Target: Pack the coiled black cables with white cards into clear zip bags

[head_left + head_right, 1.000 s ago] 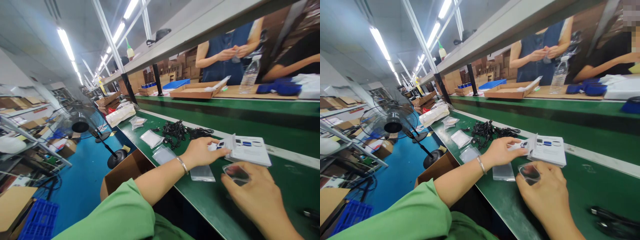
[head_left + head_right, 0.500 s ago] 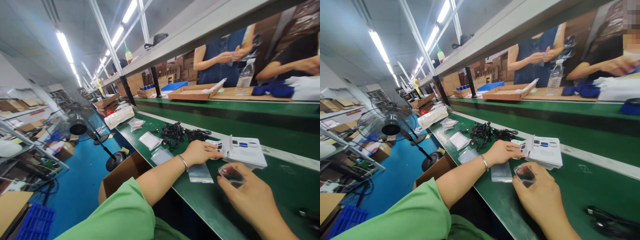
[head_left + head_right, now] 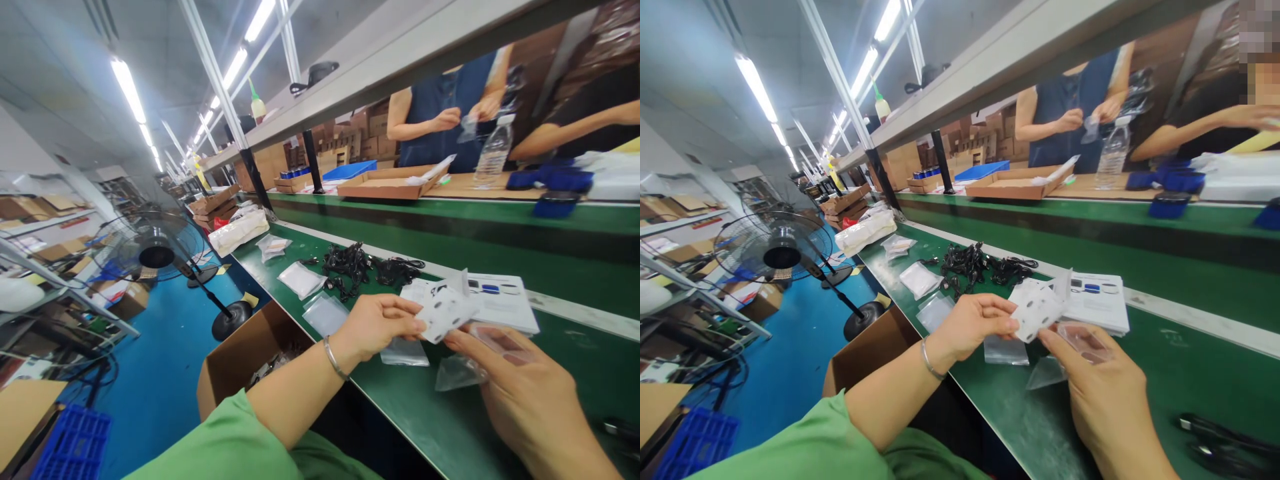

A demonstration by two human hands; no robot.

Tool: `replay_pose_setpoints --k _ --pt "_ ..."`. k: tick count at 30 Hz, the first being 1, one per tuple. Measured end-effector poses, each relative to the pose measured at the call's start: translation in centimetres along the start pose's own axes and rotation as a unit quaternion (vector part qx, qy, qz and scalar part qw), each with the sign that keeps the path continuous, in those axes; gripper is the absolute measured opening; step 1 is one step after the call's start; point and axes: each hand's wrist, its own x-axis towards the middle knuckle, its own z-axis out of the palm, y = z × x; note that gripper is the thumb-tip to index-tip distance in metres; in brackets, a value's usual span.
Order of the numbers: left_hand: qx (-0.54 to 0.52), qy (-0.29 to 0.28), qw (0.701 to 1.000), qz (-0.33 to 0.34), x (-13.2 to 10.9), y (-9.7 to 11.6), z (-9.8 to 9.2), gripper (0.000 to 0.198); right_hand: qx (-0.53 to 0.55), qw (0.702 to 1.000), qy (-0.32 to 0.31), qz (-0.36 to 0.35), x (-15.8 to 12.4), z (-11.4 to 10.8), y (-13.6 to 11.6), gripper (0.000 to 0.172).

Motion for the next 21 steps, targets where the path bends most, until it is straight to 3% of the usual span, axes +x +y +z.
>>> replay_pose_setpoints --k 4,6,8,10,13,15,18,21 --pt "0.043 -0.002 0.999 -0.030 -0.9 -0.3 0.1 0.063 0.021 0.996 0.023 0.080 -0.4 -0.2 -2.1 0.036" --pt "0.135 0.027 0.990 0.021 -1.3 0.5 0.0 0.063 0.011 0.995 0.042 0.086 -0.5 -0.1 -2.7 0.041" --pt "0.247 0.047 0.962 0.110 -1.5 1.7 -0.2 0.072 -0.010 0.997 0.037 0.065 -0.6 0.1 -2.8 0.042" --pt "0.336 -0.001 0.927 0.168 -1.5 3.0 -0.5 0.074 -0.039 0.999 0.001 0.020 -0.9 0.3 -2.6 0.037" --pt "0.412 -0.118 0.894 0.133 -1.2 4.3 -1.1 0.029 -0.071 0.997 -0.035 -0.024 -1.7 0.8 -2.8 0.026" --pt "0.404 -0.085 0.904 0.107 -1.2 4.7 -1.3 0.014 -0.080 0.996 -0.040 -0.031 -2.3 1.0 -3.2 0.020" --pt "0.279 -0.004 0.958 0.073 -1.8 5.0 -1.0 0.018 -0.104 0.992 -0.060 -0.048 -2.6 1.0 -3.8 0.016" --pt "0.209 -0.031 0.977 0.006 -2.6 5.1 -0.2 0.020 -0.122 0.985 -0.102 -0.062 -2.2 0.8 -3.4 0.018"
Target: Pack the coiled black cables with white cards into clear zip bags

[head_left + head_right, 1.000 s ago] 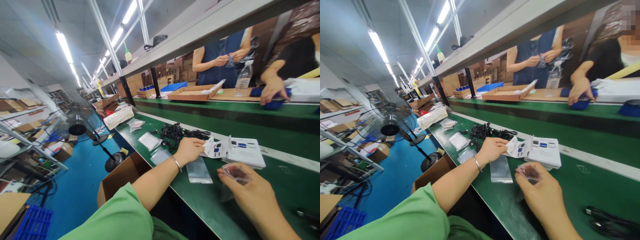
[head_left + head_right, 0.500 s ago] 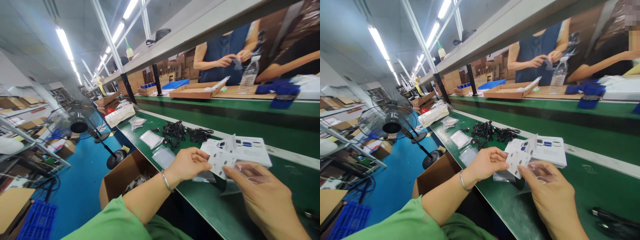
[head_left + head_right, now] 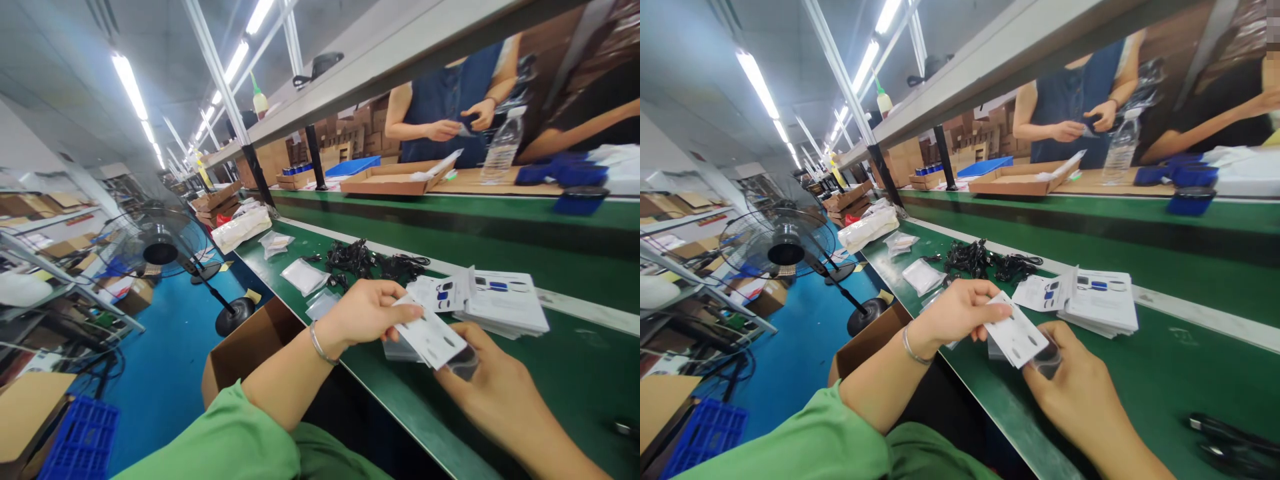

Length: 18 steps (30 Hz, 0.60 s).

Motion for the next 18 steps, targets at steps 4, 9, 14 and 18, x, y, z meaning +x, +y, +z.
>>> replay_pose_setpoints --k 4,9,14,18 --pt "0.067 0.016 0.997 -0.029 -0.2 -0.3 0.9 0.015 0.002 0.994 -0.095 -0.049 0.8 -0.2 1.6 0.025" --pt "0.160 0.034 0.986 -0.012 -0.1 -0.9 1.5 0.014 -0.019 0.991 -0.116 -0.066 1.0 0.0 1.5 0.023" --pt "0.108 0.092 0.988 -0.061 0.1 -1.7 3.2 0.010 -0.017 0.995 -0.085 -0.038 1.1 0.6 0.5 0.030" --pt "0.184 0.146 0.971 0.036 -0.4 -3.0 4.4 0.013 -0.023 0.996 -0.081 -0.032 1.3 0.9 1.0 0.036"
